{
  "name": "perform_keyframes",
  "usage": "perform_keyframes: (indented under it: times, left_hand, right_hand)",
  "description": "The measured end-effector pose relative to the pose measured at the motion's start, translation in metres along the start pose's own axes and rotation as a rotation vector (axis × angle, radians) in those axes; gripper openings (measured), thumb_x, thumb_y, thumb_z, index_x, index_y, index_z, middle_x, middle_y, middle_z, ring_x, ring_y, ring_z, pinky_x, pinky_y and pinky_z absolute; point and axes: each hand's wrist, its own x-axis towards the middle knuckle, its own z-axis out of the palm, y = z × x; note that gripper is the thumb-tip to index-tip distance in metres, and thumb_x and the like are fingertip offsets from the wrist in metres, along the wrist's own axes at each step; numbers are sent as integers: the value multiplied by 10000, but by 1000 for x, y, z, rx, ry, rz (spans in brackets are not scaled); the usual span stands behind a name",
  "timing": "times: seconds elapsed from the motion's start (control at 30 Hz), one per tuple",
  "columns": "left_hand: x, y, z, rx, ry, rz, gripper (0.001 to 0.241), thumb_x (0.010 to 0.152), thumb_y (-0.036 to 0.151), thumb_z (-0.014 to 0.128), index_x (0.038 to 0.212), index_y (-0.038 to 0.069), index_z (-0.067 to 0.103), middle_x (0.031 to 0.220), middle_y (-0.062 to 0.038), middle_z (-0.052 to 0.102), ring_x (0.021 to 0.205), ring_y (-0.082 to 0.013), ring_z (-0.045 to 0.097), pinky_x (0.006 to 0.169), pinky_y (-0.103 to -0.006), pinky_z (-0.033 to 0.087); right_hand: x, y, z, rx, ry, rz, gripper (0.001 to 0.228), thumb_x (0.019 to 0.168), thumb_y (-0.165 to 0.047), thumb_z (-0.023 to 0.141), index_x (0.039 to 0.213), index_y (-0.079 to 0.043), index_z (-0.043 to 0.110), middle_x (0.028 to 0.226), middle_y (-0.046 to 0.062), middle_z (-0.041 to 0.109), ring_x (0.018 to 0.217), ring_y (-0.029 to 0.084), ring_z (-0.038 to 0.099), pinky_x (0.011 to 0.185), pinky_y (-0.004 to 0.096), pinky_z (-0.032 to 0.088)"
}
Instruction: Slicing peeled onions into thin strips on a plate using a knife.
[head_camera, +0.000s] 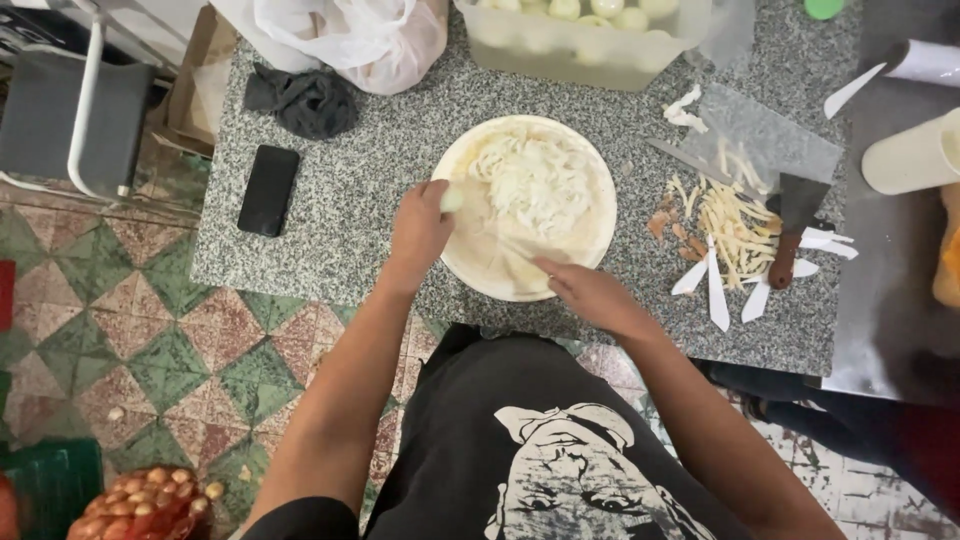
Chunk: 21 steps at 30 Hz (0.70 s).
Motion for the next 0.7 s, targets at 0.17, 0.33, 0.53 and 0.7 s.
perform_keyframes:
  times: [0.17,0.33,0.53,0.7]
  left_hand:
    - [-13,17,-14,-114,66,-32,453,938,45,654,1385,20,586,1270,-234,602,1187,-404,641,908,-463,610]
    - [-30,2,14,-128,-3,27,529,886,116,724,1397,61,602,1272,-245,603,1188,-457,624,939,-526,582]
    - [-28,-25,63,-12,-133,149,541,893,197,697,1419,130,585,1339,-188,578,1264,-415,594,998,-503,554]
    - [-16,9,19,-8,-53,174,447,981,296,670,1349,43,639,1271,-248,633,1187,-430,644,975,-511,557]
  right_hand:
    - [28,-3,8,-30,-33,-33,503,1092,-309,405,1595,-315,395,1471,176,577,1353,402,538,1092,499,432]
    - [29,4,-13,-17,89,44,518,1100,-352,377,1615,-381,335,1573,69,482,1439,303,457,1156,453,374]
    - [-14,16,-27,69,-17,104,516,1092,-270,361,1607,-242,386,1539,171,507,1412,387,476,1143,534,386]
    - [-34,57,-16,196,80,105,542,1088,-336,384,1618,-227,360,1583,168,445,1429,424,422,1146,572,368]
